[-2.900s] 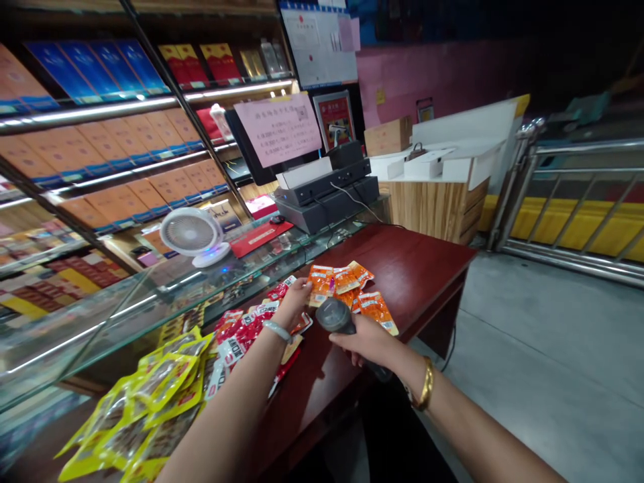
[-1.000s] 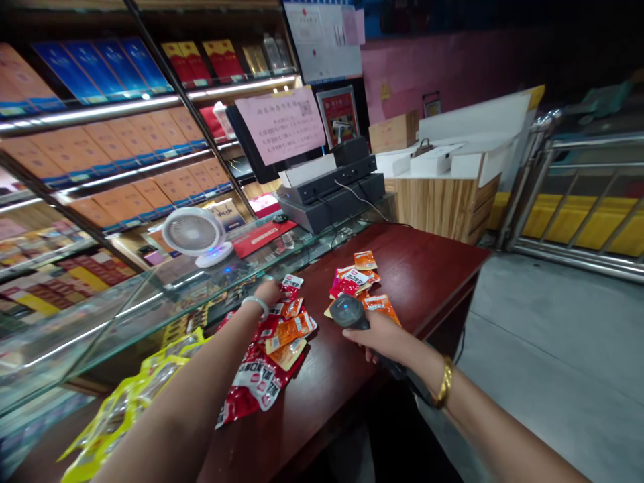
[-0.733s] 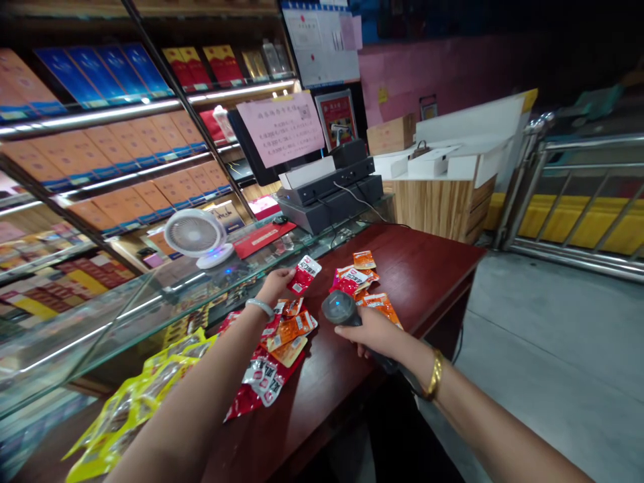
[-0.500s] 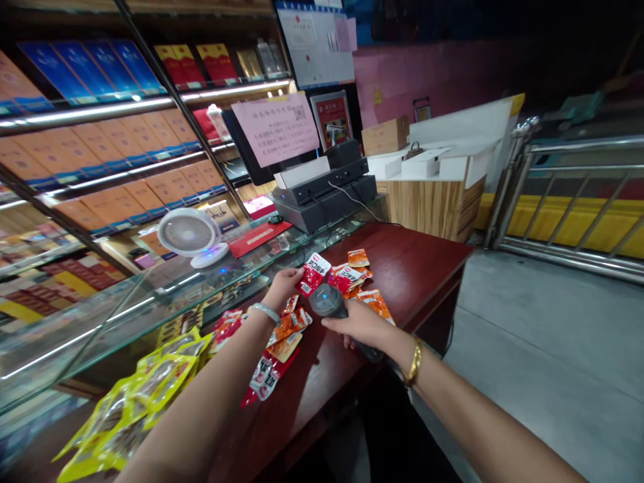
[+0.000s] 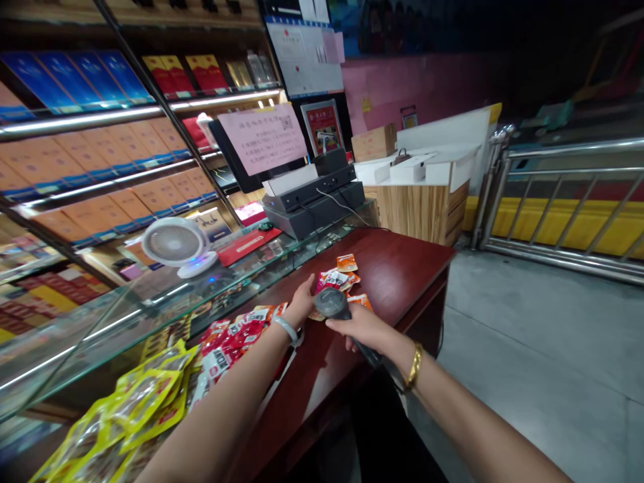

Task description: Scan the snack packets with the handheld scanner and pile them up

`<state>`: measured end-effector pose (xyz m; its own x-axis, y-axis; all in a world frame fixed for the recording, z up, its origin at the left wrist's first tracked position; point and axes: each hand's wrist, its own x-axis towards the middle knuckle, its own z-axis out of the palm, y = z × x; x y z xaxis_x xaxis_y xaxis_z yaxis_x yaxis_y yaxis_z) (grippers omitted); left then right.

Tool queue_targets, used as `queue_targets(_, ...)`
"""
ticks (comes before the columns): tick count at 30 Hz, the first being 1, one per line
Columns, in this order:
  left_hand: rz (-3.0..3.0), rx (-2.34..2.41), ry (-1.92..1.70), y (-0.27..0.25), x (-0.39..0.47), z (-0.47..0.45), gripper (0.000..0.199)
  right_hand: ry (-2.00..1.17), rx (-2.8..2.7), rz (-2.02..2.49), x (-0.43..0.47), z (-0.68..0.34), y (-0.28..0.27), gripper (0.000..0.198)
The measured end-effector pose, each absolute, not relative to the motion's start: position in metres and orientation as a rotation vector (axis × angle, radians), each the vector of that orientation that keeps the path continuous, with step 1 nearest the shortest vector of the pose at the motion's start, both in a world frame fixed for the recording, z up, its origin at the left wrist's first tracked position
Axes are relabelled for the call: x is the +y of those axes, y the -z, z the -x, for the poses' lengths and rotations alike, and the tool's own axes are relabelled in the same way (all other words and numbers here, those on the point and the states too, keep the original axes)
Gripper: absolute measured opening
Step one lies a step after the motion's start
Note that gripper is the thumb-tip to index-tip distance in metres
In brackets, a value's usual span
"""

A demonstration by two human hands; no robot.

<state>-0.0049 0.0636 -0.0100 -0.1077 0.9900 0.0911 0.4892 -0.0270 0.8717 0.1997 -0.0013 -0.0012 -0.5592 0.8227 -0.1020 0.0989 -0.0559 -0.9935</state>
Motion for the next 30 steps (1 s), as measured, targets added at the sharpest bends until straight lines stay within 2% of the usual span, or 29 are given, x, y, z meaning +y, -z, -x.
queue_targets(3,-1.963,1.844,-0.655,0.016,0.048,0.000,0.101,-1.714,-1.616,0.953,-0.001,-0.214,0.006,0.028)
queue_targets(7,-2.150,1.815,-0.284,0.015,0.025,-0.012,0.114,-1.757,-1.625,0.853,0.006,-0.227,0.016,0.033)
queue_targets(16,-2.100,1.975,-0.127,0.014,0.057,-0.054,0.110,-1.702,-1.684,0.924,0.052,-0.238,0.013,0.040)
queue_targets(23,-2.118,1.881,-0.251,0.011,0.079,-0.064,0.113,-1.864,-1.488,1.040,0.060,-0.256,-0.004,0.043)
queue_targets(26,-2.154,1.889,-0.285,0.002,0.061,-0.038,0.105,-1.848,-1.513,1.075,0.047,-0.258,-0.007,0.041)
queue_targets(30,-2.201,2.024,-0.300,-0.020,0.017,0.026,0.085,-1.821,-1.602,1.086,0.021,-0.248,-0.004,0.038)
